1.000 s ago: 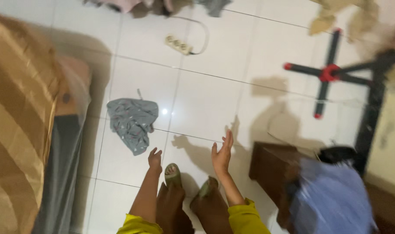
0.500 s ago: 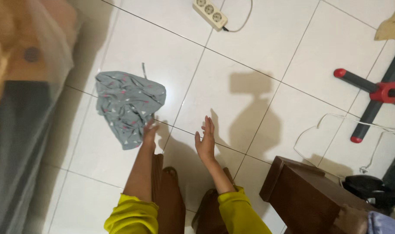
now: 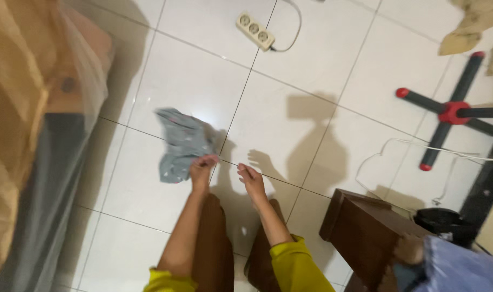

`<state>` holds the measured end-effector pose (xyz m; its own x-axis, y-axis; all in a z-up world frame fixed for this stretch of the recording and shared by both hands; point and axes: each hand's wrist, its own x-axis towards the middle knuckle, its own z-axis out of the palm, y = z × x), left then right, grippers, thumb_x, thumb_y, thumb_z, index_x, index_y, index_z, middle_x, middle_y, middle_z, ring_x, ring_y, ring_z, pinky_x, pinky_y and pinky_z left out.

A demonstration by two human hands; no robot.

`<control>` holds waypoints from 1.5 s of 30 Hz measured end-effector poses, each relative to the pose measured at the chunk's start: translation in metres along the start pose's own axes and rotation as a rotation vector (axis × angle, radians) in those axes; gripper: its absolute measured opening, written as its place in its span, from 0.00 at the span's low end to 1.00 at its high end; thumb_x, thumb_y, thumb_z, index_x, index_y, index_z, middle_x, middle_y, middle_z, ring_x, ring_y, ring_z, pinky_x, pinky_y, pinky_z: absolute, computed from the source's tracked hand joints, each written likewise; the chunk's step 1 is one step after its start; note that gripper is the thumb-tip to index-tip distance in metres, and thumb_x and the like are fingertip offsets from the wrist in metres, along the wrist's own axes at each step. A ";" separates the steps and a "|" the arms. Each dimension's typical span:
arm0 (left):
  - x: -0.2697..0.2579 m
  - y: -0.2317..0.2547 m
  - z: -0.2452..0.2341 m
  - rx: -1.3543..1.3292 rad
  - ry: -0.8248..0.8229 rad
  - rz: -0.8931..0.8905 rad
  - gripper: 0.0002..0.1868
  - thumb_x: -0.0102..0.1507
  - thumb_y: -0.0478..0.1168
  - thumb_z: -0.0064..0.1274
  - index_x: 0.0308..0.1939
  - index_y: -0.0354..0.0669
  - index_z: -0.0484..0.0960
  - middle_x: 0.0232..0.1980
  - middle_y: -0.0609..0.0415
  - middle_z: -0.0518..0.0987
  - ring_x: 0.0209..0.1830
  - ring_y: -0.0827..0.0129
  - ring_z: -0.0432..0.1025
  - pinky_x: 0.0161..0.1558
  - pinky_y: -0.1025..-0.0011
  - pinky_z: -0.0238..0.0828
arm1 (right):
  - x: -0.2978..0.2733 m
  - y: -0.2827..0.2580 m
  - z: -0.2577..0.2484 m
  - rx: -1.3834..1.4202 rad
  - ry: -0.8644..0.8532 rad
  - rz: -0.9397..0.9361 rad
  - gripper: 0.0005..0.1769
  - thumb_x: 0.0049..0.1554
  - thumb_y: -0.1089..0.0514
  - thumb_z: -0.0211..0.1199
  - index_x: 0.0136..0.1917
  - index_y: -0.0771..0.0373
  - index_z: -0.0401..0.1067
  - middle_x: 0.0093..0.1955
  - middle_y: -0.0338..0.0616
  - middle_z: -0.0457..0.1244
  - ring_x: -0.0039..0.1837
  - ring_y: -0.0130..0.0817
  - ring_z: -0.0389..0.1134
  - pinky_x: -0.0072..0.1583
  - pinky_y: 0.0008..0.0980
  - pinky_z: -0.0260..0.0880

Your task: The person folds pieces of clothing on a bed, puts them in a white plastic bag, discards a tissue in a trash can, and then sorts a stack of books and papers on a desk while handling currency.

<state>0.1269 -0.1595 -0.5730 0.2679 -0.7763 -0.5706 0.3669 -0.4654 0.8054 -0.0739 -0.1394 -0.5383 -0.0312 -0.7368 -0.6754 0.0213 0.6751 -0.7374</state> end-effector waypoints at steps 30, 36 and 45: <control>-0.308 0.424 0.377 0.297 -1.138 -0.055 0.04 0.71 0.40 0.51 0.45 0.46 0.80 0.40 0.64 0.77 0.39 0.79 0.68 0.39 0.75 0.65 | -0.513 -0.426 -0.318 0.119 0.642 -0.237 0.26 0.57 0.40 0.65 0.54 0.65 0.74 0.43 0.46 0.65 0.44 0.32 0.65 0.45 0.33 0.65; -0.327 0.455 0.456 -0.038 -0.820 -0.346 0.08 0.71 0.48 0.48 0.48 0.51 0.77 0.41 0.64 0.77 0.42 0.78 0.71 0.44 0.73 0.70 | -0.512 -0.378 -0.359 -0.015 0.407 0.140 0.33 0.53 0.41 0.72 0.64 0.64 0.75 0.55 0.49 0.70 0.54 0.34 0.68 0.54 0.33 0.69; -0.322 0.470 0.514 0.633 -0.639 0.500 0.25 0.53 0.36 0.54 0.55 0.39 0.76 0.56 0.46 0.74 0.57 0.51 0.67 0.59 0.55 0.57 | -0.562 -0.470 -0.406 0.341 0.524 -0.290 0.28 0.47 0.63 0.76 0.61 0.65 0.75 0.51 0.42 0.67 0.54 0.33 0.70 0.55 0.32 0.72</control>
<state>-0.2450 -0.3468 0.0715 -0.3313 -0.9377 -0.1044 -0.2430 -0.0221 0.9698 -0.4722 -0.0273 0.1896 -0.5604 -0.7124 -0.4224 0.2496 0.3411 -0.9063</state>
